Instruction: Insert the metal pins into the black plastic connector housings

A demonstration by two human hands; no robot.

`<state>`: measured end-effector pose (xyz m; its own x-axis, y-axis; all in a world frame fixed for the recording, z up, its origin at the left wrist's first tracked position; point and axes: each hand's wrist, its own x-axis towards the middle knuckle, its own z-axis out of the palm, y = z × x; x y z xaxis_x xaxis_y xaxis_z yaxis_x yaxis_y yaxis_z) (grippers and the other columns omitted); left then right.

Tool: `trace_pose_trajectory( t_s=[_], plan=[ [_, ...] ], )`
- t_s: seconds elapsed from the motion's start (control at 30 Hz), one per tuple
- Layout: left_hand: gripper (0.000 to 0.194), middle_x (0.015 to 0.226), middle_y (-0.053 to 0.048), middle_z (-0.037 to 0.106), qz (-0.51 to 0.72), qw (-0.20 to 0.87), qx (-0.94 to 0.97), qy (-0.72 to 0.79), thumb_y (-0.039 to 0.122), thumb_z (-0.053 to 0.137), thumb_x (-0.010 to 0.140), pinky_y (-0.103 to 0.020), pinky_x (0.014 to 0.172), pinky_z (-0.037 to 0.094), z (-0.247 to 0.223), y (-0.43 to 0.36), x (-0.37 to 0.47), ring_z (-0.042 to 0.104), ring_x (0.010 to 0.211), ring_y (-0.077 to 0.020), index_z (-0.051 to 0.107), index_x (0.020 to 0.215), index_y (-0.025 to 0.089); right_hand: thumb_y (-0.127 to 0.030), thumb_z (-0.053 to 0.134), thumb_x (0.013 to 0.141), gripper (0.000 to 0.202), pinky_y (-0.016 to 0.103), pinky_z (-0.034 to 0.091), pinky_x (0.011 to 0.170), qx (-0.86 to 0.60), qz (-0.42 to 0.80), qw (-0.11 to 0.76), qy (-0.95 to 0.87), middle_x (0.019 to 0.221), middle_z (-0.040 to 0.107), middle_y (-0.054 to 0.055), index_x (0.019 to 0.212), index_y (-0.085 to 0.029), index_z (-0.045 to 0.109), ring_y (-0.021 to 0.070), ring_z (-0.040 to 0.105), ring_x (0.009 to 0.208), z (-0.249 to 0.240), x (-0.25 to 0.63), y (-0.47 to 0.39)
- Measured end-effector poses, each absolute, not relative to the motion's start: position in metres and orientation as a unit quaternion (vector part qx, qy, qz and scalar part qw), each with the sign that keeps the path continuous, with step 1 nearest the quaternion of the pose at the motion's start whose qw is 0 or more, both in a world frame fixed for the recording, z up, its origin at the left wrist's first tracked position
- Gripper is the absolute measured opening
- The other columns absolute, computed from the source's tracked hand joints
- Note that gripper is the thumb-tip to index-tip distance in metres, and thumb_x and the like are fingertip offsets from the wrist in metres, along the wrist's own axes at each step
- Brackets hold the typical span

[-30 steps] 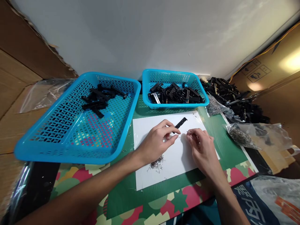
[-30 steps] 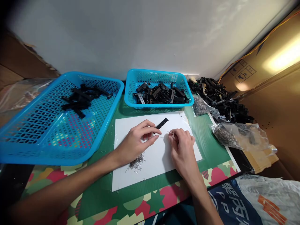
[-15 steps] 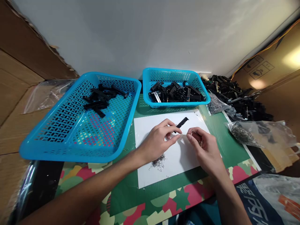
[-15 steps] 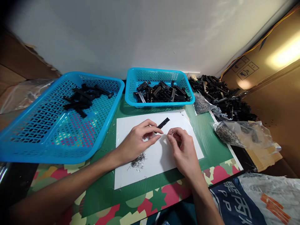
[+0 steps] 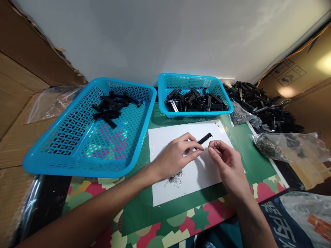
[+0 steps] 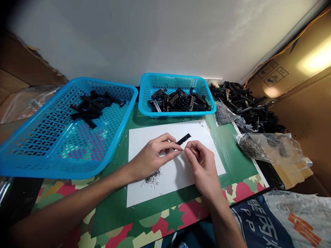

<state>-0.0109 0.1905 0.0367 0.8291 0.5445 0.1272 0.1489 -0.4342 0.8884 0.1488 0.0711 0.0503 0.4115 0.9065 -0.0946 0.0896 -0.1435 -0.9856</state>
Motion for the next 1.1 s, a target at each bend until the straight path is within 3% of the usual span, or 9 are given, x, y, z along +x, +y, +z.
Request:
trace_pose_trajectory(
  t_s=[0.13, 0.5, 0.9, 1.1],
  plan=[
    [0.02, 0.11, -0.004, 0.064, 0.194, 0.487, 0.827, 0.203, 0.03, 0.06, 0.106, -0.027, 0.073, 0.047, 0.038, 0.19, -0.011, 0.06, 0.077, -0.0121, 0.078, 0.108, 0.02, -0.043, 0.065, 0.101, 0.024, 0.026, 0.042, 0.066, -0.656, 0.38, 0.521, -0.391, 0.083, 0.056, 0.001, 0.09, -0.022, 0.06, 0.0165, 0.049, 0.077, 0.048, 0.147, 0.071],
    [0.019, 0.107, -0.005, 0.065, 0.177, 0.481, 0.837, 0.193, 0.028, 0.062, 0.105, -0.028, 0.082, 0.049, 0.04, 0.192, -0.012, 0.064, 0.093, -0.0169, 0.078, 0.102, 0.018, -0.041, 0.064, 0.102, 0.022, 0.027, 0.043, 0.069, -0.643, 0.387, 0.528, -0.398, 0.085, 0.059, 0.0, 0.092, -0.022, 0.063, 0.0158, 0.052, 0.078, 0.045, 0.139, 0.075],
    [0.018, 0.105, -0.003, 0.07, 0.155, 0.449, 0.862, 0.178, 0.029, 0.065, 0.104, -0.033, 0.088, 0.048, 0.035, 0.193, -0.012, 0.066, 0.096, -0.0192, 0.081, 0.102, 0.022, -0.03, 0.059, 0.103, 0.013, 0.032, 0.043, 0.071, -0.699, 0.237, 0.39, -0.551, 0.087, 0.068, 0.003, 0.097, -0.024, 0.07, 0.0198, 0.057, 0.078, 0.055, 0.15, 0.067],
    [0.014, 0.101, -0.003, 0.071, 0.151, 0.429, 0.874, 0.173, 0.026, 0.069, 0.101, -0.034, 0.088, 0.047, 0.034, 0.193, -0.012, 0.067, 0.094, -0.0196, 0.082, 0.098, 0.022, -0.026, 0.064, 0.099, 0.011, 0.031, 0.041, 0.065, -0.716, 0.156, 0.441, -0.518, 0.074, 0.059, 0.0, 0.091, -0.024, 0.07, 0.017, 0.05, 0.067, 0.052, 0.147, 0.064]
  ],
)
